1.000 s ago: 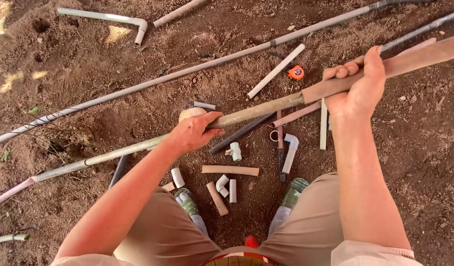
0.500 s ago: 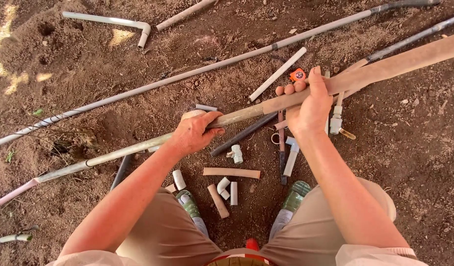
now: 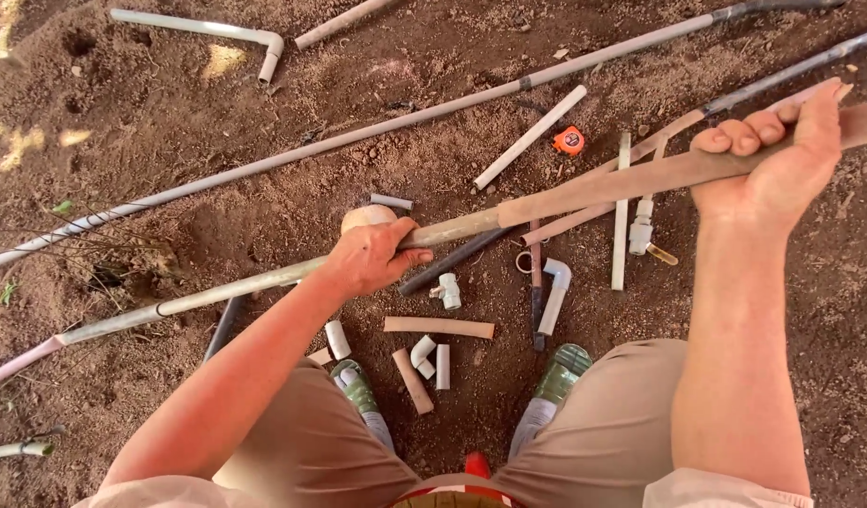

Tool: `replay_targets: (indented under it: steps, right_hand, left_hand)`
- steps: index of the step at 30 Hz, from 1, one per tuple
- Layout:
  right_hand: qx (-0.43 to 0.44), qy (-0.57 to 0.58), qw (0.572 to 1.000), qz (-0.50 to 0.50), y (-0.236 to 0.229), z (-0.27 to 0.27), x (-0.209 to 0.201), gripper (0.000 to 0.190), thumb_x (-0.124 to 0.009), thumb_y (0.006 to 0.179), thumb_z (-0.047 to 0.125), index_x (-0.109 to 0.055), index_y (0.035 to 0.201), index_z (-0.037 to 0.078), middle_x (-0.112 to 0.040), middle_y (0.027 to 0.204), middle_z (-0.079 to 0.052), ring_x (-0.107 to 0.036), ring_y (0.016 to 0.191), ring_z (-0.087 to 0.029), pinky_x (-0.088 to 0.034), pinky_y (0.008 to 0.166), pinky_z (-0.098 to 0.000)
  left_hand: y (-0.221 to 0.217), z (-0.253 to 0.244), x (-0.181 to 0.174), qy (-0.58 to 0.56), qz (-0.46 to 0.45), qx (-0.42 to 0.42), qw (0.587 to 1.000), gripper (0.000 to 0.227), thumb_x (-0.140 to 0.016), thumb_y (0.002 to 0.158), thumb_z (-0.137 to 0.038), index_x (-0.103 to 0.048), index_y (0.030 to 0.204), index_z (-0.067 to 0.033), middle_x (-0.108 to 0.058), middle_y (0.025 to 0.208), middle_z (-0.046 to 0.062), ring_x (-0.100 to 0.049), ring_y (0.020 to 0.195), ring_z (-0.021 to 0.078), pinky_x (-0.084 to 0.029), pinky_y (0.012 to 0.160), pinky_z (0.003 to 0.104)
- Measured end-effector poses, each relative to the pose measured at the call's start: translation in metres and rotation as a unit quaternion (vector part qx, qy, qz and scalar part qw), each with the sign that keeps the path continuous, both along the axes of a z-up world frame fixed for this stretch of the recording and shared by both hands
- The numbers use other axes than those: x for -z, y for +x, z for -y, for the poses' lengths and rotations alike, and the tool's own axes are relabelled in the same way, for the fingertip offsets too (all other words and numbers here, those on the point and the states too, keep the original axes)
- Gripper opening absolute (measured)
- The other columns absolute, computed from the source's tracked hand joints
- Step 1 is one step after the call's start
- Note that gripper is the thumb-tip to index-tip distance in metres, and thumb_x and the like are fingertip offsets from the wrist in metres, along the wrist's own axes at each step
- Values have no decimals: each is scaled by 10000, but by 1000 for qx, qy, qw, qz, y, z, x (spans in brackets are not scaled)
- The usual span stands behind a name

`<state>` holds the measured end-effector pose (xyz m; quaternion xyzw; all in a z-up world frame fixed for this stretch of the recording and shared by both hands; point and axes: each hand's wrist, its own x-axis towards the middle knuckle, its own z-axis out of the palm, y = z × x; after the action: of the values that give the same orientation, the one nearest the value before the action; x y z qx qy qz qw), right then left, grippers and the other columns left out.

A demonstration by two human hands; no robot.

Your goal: Sawing PVC pipes to length and assembling them with various plastic fittings on the ground.

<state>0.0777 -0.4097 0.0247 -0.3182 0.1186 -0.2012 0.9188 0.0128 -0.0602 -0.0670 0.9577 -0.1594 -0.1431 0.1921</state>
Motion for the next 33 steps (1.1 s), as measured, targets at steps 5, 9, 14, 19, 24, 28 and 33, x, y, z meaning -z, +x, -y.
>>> replay_targets:
  steps: [5, 9, 14, 19, 24, 28, 33]
  right_hand:
    - [-32, 11, 999, 21, -10, -43, -9, 361, -496, 952, 259, -469, 624, 110, -430, 459, 36, -403, 373, -81, -353, 374, -230]
    - [-53, -28, 998, 15, -11, -49, 8, 314, -567, 891, 305, -454, 635, 164, -393, 505, 62, -358, 421, -71, -321, 445, -248]
    - [-111, 21, 980, -165, -30, -104, -13, 217, -468, 916, 290, -480, 931, 74, -490, 575, -21, -543, 530, -175, -542, 668, -375]
    - [-292, -134, 931, -171, -45, -141, 44, 421, -774, 761, 270, -479, 1022, 119, -542, 919, -75, -595, 960, -293, -524, 866, -545]
    - [-361, -102, 918, -126, -46, -149, 54, 578, -691, 927, 211, -272, 1283, 34, -419, 1171, -203, -432, 1217, -437, -341, 1011, -633]
    - [-267, -162, 902, -299, -53, -155, -3, 149, -534, 911, 189, -484, 1005, 85, -631, 987, -72, -679, 1030, -219, -601, 936, -355]
    - [-179, -189, 920, -294, -49, -135, -31, 152, -477, 995, 211, -572, 953, 99, -667, 766, -6, -696, 753, -93, -645, 740, -244]
  left_hand:
    - [2, 12, -9, 86, -40, -2, 995, 492, -351, 894, -612, -461, 868, -133, -578, 595, 23, -585, 474, 148, -528, 424, 272]
    - [-2, 8, -10, 79, -53, -17, 995, 449, -373, 934, -553, -471, 871, -119, -583, 610, 26, -562, 455, 134, -518, 408, 247]
    - [8, 5, 4, -35, 41, -8, 999, 363, -524, 919, -436, -496, 862, -78, -613, 612, 33, -553, 427, 162, -482, 379, 293]
    - [6, -9, -5, -75, 84, -40, 993, 262, -546, 943, -365, -494, 1028, -123, -622, 744, 95, -658, 645, 239, -544, 578, 337]
    - [1, -35, 3, -44, 16, -89, 995, 450, -642, 806, -465, -493, 1104, -163, -652, 996, 97, -650, 934, 322, -525, 781, 471]
    - [7, -75, 27, 85, -106, -95, 986, 472, -743, 709, -424, -591, 1099, -206, -677, 934, -10, -634, 827, 168, -502, 781, 328]
    - [1, -121, 40, 188, -204, -172, 945, 431, -729, 739, -497, -606, 1065, -242, -659, 976, -64, -580, 984, 143, -279, 1024, 493]
